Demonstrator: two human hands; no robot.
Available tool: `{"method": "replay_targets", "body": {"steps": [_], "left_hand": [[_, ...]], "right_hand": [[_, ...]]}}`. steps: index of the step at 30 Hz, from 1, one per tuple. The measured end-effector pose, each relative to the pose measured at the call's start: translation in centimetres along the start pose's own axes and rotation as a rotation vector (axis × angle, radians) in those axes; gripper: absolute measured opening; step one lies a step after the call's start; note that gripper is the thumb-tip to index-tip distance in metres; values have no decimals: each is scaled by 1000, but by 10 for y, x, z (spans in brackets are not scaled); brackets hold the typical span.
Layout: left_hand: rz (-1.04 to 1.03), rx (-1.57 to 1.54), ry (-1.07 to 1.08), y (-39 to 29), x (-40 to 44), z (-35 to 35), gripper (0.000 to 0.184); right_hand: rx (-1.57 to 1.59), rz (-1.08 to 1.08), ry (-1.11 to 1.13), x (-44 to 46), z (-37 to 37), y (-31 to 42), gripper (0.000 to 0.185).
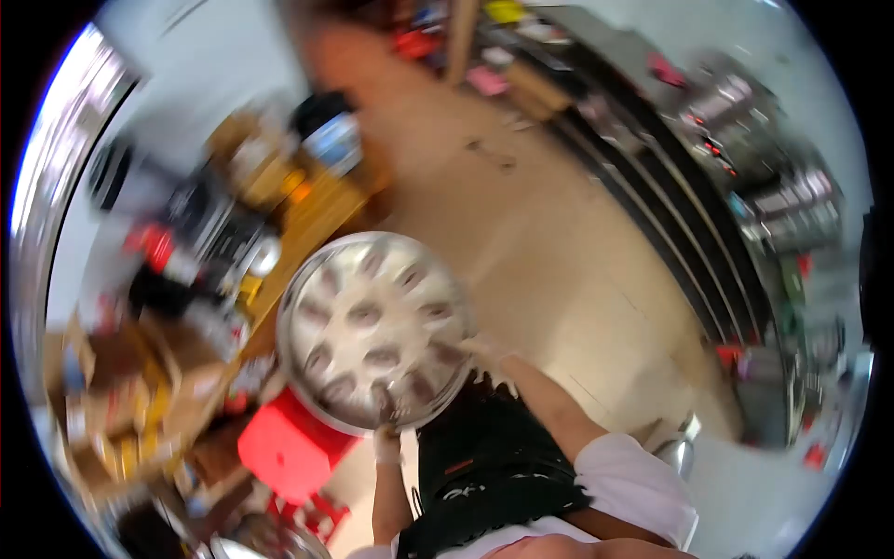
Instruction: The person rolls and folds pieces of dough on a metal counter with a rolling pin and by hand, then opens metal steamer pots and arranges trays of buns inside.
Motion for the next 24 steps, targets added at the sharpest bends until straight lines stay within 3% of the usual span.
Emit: {"method": "replay_targets", "body": {"steps": [1, 2, 3, 4, 6, 8, 9, 12, 14, 16, 19, 22, 24], "left_hand": [[99, 129, 96, 45, 18, 20, 11], [188, -576, 36, 19, 12, -3, 25], [589, -1008, 98, 0, 24, -7, 39], [572, -1011, 64, -77, 20, -18, 33], [644, -765, 187, -110, 60, -61, 33], [651, -538, 334, -138, 103, -127, 34], [648, -450, 400, -148, 121, -162, 34], [618, -239, 559, -185, 151, -272, 34], [593, -137, 636, -204, 157, -345, 34], [567, -53, 683, -221, 157, -411, 34], [538, 40, 737, -247, 147, -498, 35], [516, 104, 767, -270, 138, -566, 35], [497, 130, 781, -282, 137, -609, 35]], "right_hand": [[-39, 399, -79, 32, 0, -33, 59], [93, 304, 57, -53, 17, 7, 63], [-62, 397, -117, 10, 24, -51, 71], [-184, 242, -360, -12, 36, -64, 83], [96, 297, -316, -5, 89, -124, 90], [171, 217, -557, 0, 153, -225, 81], [300, 90, -612, -119, 182, -194, 76], [474, 59, -1075, -129, 269, -389, 64], [591, -93, -1309, -220, 308, -424, 55], [510, -159, -1492, -254, 355, -495, 49], [608, -57, -1689, -310, 423, -526, 36], [500, -74, -1804, -364, 521, -522, 32], [309, 73, -1956, -393, 598, -517, 27]]}}
Point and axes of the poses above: each hand's wrist, its own x-axis towards the middle knuckle, its own z-axis out of the back of the hand, y = z × x, the point moved 1 cm from there along x, towards the middle knuckle, and after that the axes turned 11 degrees about -x, right-handed, at the moved point
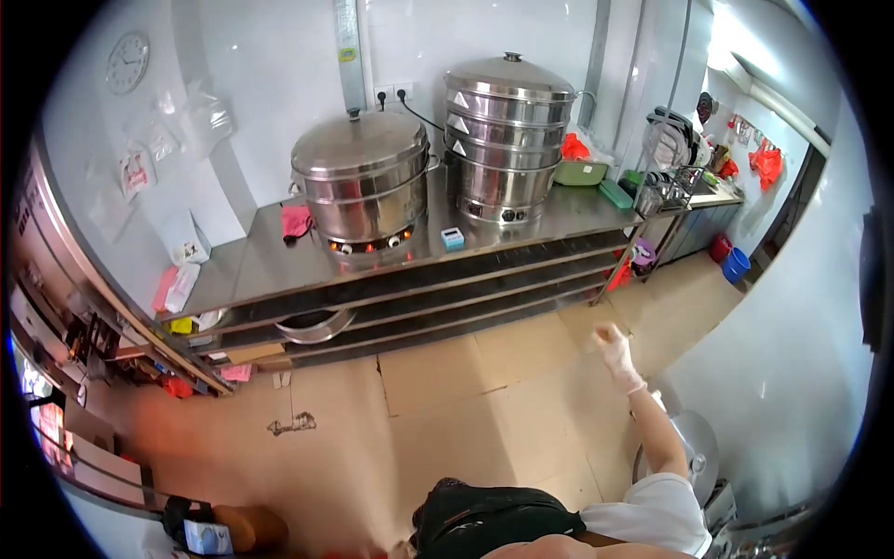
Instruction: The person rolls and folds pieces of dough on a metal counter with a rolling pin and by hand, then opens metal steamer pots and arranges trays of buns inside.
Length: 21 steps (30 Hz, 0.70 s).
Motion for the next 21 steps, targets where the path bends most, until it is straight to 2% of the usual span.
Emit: {"method": "replay_targets", "body": {"steps": [4, 8, 9, 12, 14, 15, 17, 20, 21], "left_hand": [[6, 58, -10, -56, 66, -51, 36], [31, 112, -13, -117, 152, -109, 36], [35, 128, -13, -133, 175, -122, 36], [58, 185, -5, -179, 244, -164, 37], [79, 224, 15, -213, 293, -192, 37], [99, 247, 40, -227, 318, -199, 37], [115, 256, 139, -260, 355, -218, 37], [-219, -133, 376, -307, 396, -260, 32], [-235, 27, 184, -312, 400, -273, 30]], "right_hand": [[113, 273, -201, 151, -2, 83, 25], [92, 396, -287, 280, 12, 154, 25], [49, 358, -293, 313, 15, 163, 26], [-37, 454, -411, 414, 35, 192, 30], [-7, 346, -395, 479, 46, 216, 32], [-62, 440, -450, 509, 52, 222, 33], [-110, 404, -440, 558, 60, 245, 39], [-198, 392, -468, 650, 54, 263, 49], [-215, 387, -471, 683, 49, 269, 52]]}}
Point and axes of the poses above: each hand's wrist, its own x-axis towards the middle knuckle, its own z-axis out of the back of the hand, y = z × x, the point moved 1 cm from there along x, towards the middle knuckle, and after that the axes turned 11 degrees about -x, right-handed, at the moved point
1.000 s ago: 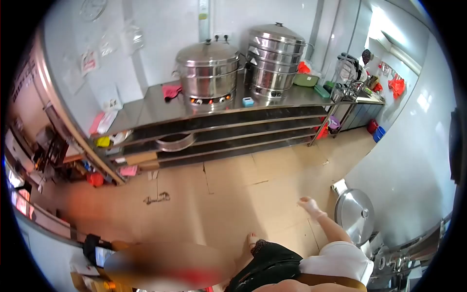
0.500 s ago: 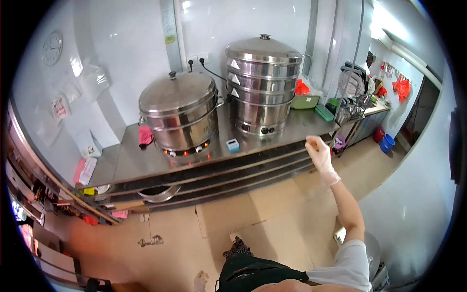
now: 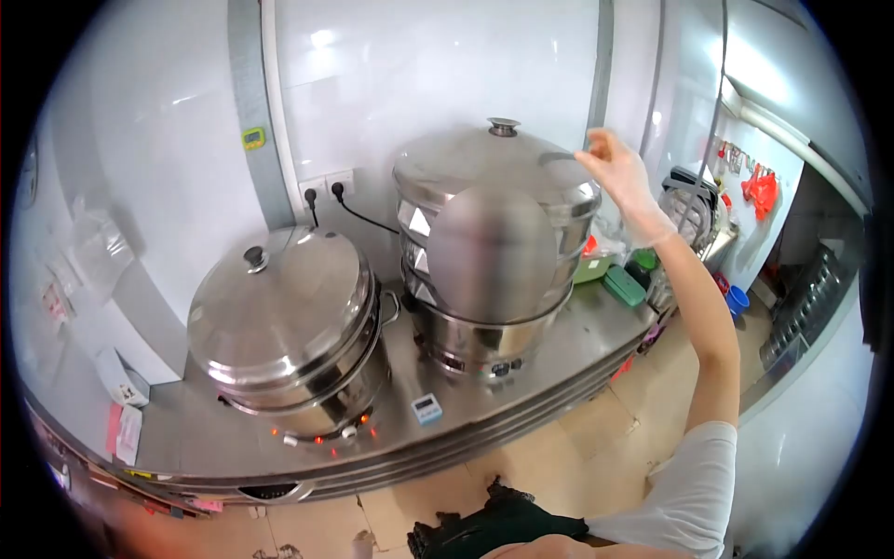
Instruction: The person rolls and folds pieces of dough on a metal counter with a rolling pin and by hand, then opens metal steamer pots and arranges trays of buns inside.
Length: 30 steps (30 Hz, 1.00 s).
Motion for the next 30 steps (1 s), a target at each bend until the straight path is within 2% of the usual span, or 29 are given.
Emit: {"method": "replay_targets", "body": {"steps": [2, 3, 6, 9, 10, 13, 20, 26, 30], "left_hand": [[96, 341, -336, -8, 8, -27, 26], [113, 370, -367, -15, 19, -50, 26], [105, 323, -290, -32, 52, -136, 27], [98, 267, -234, -36, 66, -218, 28], [97, 247, -221, -36, 69, -240, 28], [92, 206, -196, -40, 73, -292, 28], [120, 213, -191, -56, 79, -330, 30], [131, 230, -186, -64, 85, -336, 32], [142, 253, -164, -67, 91, -341, 32]], "right_hand": [[-26, 25, 21, 55, -45, -6, 60], [-37, 35, 40, 75, -69, -10, 64], [-22, -6, 248, 132, -137, -10, 78], [72, 152, 314, 168, -200, -30, 89], [65, 148, 418, 173, -202, -24, 89], [98, 177, 535, 179, -211, -24, 77], [298, 101, 521, 164, -212, -19, 60], [323, 132, 515, 191, -226, -41, 56], [309, 129, 420, 208, -217, -57, 54]]}}
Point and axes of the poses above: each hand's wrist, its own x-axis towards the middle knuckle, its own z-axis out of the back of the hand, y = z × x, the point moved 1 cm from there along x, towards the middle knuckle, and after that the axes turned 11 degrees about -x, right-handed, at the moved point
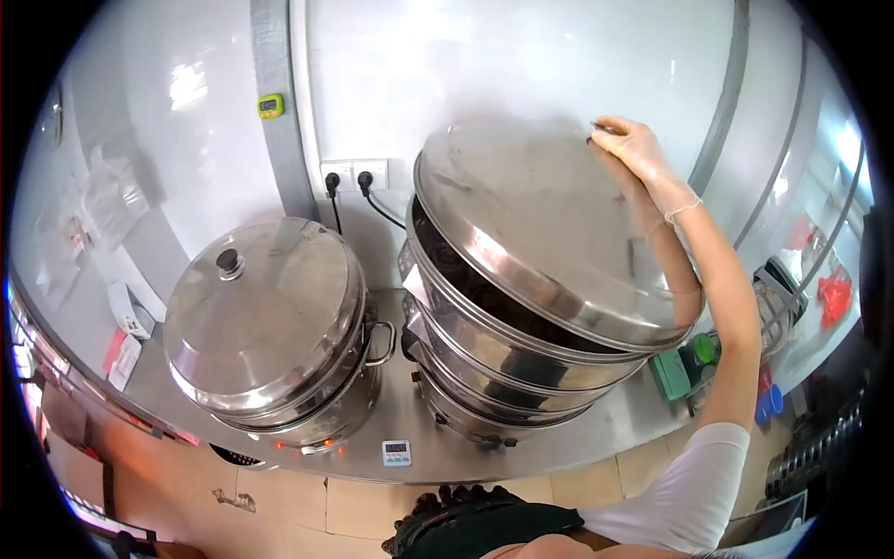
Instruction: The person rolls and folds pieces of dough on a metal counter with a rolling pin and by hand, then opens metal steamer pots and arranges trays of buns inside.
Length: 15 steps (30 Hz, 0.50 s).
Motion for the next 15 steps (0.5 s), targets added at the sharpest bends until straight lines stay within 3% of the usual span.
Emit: {"method": "replay_targets", "body": {"steps": [4, 15], "left_hand": [[-2, 28, 20, -4, 6, -4, 33], [-7, 112, 75, -23, 14, -19, 36]], "right_hand": [[23, -56, -56, -6, 45, -11, 48], [59, -294, -327, -83, 165, -104, 53]]}}
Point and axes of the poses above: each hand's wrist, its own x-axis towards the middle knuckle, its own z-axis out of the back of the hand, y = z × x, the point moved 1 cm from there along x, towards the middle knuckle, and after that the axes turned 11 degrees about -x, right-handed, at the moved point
